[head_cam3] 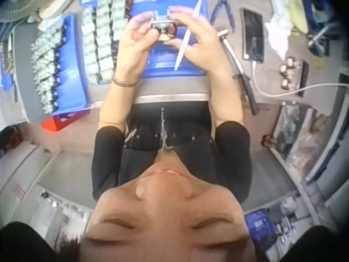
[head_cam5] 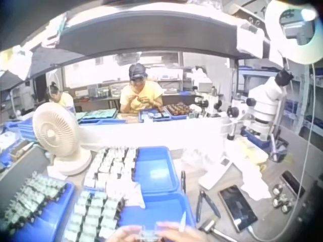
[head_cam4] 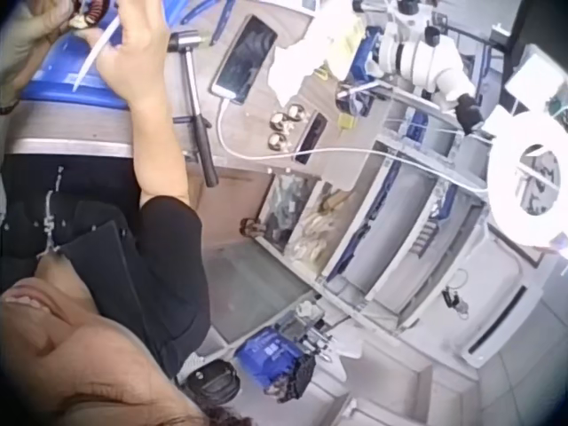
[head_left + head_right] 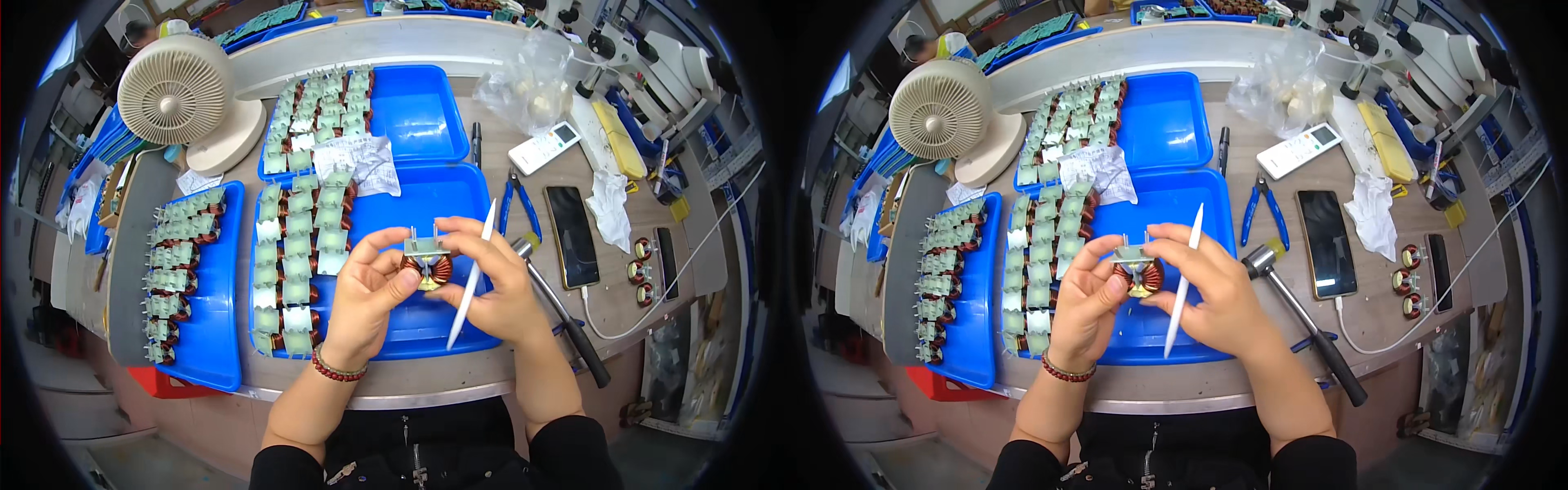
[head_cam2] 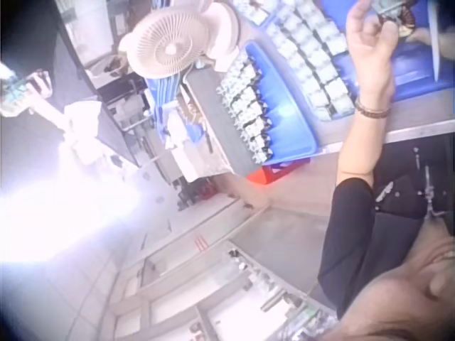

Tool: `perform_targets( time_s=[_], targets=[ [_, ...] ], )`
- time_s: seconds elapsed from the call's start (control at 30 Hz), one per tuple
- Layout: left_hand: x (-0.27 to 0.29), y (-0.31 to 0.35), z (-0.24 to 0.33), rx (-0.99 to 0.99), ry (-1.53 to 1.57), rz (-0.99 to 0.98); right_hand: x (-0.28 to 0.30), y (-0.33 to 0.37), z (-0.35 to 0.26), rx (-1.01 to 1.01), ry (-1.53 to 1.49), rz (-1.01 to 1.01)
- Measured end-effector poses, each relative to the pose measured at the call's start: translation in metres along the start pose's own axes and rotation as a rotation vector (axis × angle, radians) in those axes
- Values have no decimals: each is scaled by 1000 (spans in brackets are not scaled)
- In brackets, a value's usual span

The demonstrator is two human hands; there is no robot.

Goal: The person assembles small electronic components by applying adhesive with a white stick and using a hammer to secure parts. They handle multiple units one by one, placing them on blue trays after completion.

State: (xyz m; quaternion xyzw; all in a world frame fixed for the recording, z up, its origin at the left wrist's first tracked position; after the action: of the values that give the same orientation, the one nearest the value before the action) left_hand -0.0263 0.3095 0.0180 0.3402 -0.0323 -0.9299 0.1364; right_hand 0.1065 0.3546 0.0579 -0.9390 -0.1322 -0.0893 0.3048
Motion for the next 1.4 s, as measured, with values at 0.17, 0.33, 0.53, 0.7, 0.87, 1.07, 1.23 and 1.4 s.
perform_targets(
  time_s=[0.17, 0.33, 0.53, 0.7, 0.87, 1.07, 1.23, 1.4],
  targets=[
    [0, -6, -5, 71, 37, 7, 1, -3, 2, 149, 149, 81],
    [3, -4, -16, 85, -91, 39, -1, -2, 2, 193, 324, 55],
    [-4, -10, -16, 55, -117, 10, 4, -6, 8, 188, 342, 63],
    [-12, -2, -1, -45, -151, -42, 5, -7, 6, 84, 142, 46],
    [-16, 3, 0, -55, -198, -42, 5, -4, 2, 92, 163, 24],
    [-16, 7, 0, -160, -303, -49, -9, 13, -16, 477, 414, 100],
    [-13, 4, 10, -27, 40, -152, 15, 0, -29, 549, 180, 184],
    [-8, -2, 8, 75, 271, -232, 56, 12, -25, 35, -127, 414]
  ],
)
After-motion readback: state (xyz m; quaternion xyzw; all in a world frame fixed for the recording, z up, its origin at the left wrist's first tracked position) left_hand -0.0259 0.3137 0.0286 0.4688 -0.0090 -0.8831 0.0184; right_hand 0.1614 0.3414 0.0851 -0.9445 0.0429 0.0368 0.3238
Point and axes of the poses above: each hand's wrist, its own y-axis away from the middle knuckle, its own x-axis out of the back of the hand, z = x × y, the point moved 5 cm from there along -y, towards the middle knuckle, and after that the axes turned 11 degrees about z, right-handed, at the moved point
